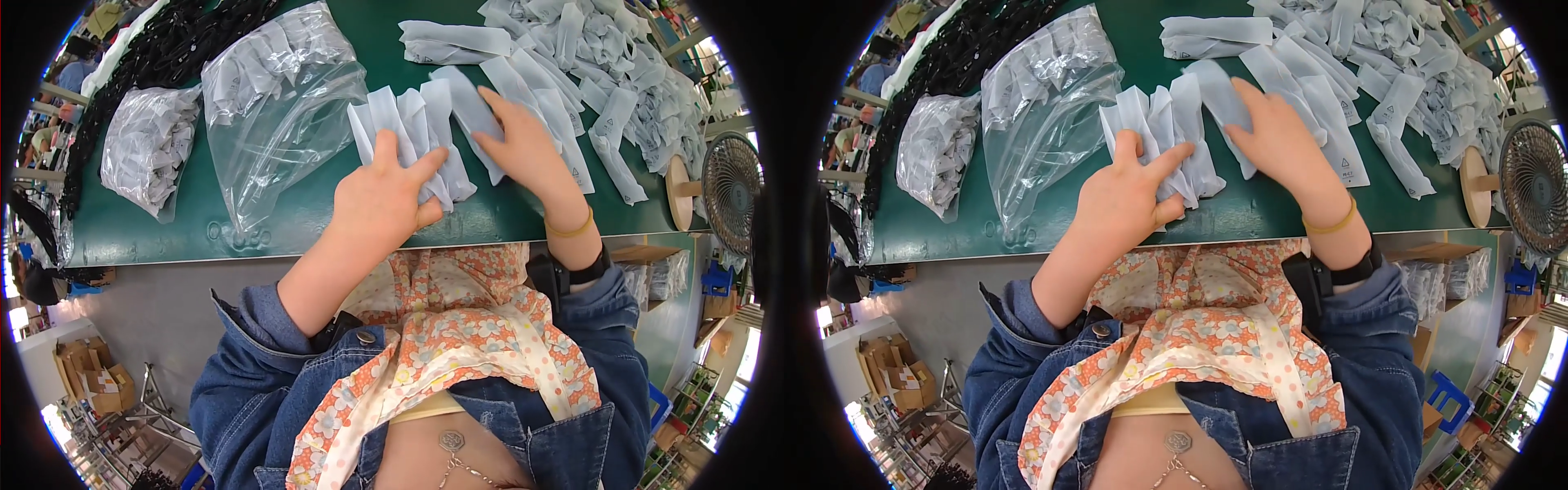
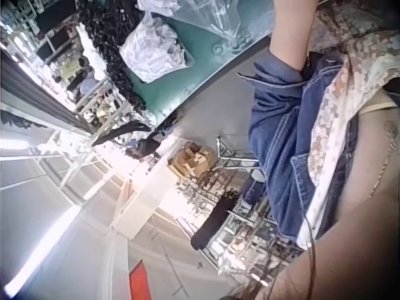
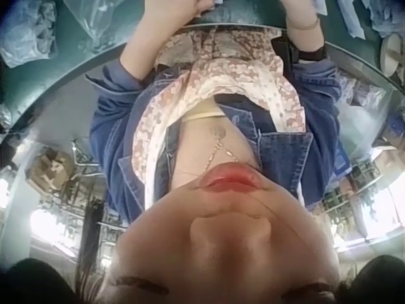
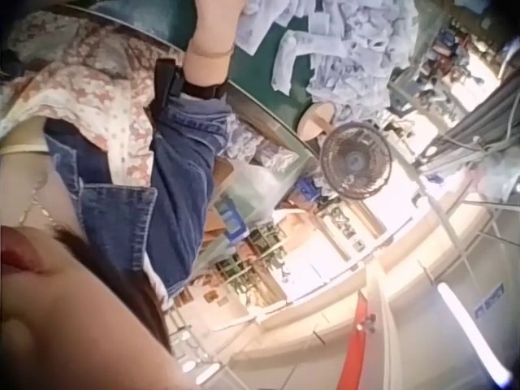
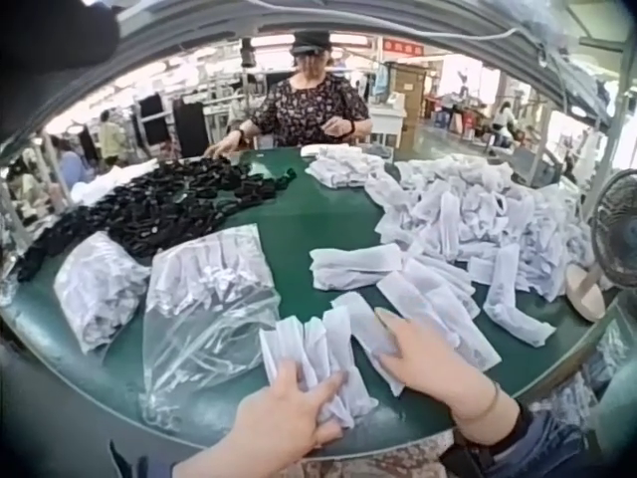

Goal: The person gathers several small white pouches by hand, stacks them together, and slides the stack into a clear plastic bag. After pressing the air out of the bag, they set it aside on the table and repeat the process.

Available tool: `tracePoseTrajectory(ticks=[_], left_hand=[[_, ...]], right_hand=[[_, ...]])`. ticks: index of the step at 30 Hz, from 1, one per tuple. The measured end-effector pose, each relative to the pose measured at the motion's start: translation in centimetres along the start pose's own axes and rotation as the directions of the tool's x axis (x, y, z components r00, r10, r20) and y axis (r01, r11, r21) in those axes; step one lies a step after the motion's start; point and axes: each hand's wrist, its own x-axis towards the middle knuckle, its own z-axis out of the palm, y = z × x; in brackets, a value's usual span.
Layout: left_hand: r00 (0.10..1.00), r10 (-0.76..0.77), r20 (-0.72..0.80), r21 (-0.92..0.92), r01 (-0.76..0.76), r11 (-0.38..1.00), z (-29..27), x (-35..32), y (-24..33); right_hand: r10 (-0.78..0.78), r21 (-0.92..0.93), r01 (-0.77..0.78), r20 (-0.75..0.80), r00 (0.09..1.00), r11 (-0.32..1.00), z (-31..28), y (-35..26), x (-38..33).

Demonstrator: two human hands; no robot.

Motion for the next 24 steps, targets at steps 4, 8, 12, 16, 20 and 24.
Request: tracePoseTrajectory(ticks=[4, 8, 12, 16, 20, 24], left_hand=[[0.999, 0.019, -0.051, 0.02, -0.018, 1.0, 0.3, 0.2, -0.1], [1.0, 0.002, -0.009, 0.012, -0.002, 1.0, 0.1, 0.3, 0.0], [0.992, -0.036, -0.117, -0.341, -0.007, 0.94, -1.6, -0.7, -0.9], [0.978, -0.193, 0.079, -0.873, 0.161, 0.461, -0.3, -1.9, -4.2], [0.993, -0.04, 0.111, -0.846, 0.115, 0.521, -0.3, -1.7, -4.0], [0.969, 0.219, 0.117, -0.545, -0.122, 0.829, -2.4, -1.9, -4.8]], right_hand=[[0.101, 0.143, -0.097, -0.024, 0.995, 0.985, 0.4, -0.7, -0.9], [0.257, 0.061, -0.262, 0.083, 0.963, 0.963, 0.7, -1.7, 0.1], [0.215, 0.282, -0.241, 0.118, 0.969, 0.929, 1.4, -2.7, 0.2], [0.096, 0.228, -0.139, 0.19, 0.977, 0.964, 1.0, -4.0, 0.1], [-0.093, -0.173, 0.111, 0.113, 0.989, 0.979, 1.6, -8.4, -1.6], [-0.152, -0.163, 0.199, 0.261, 0.953, 0.966, 0.8, -6.9, -1.4]])
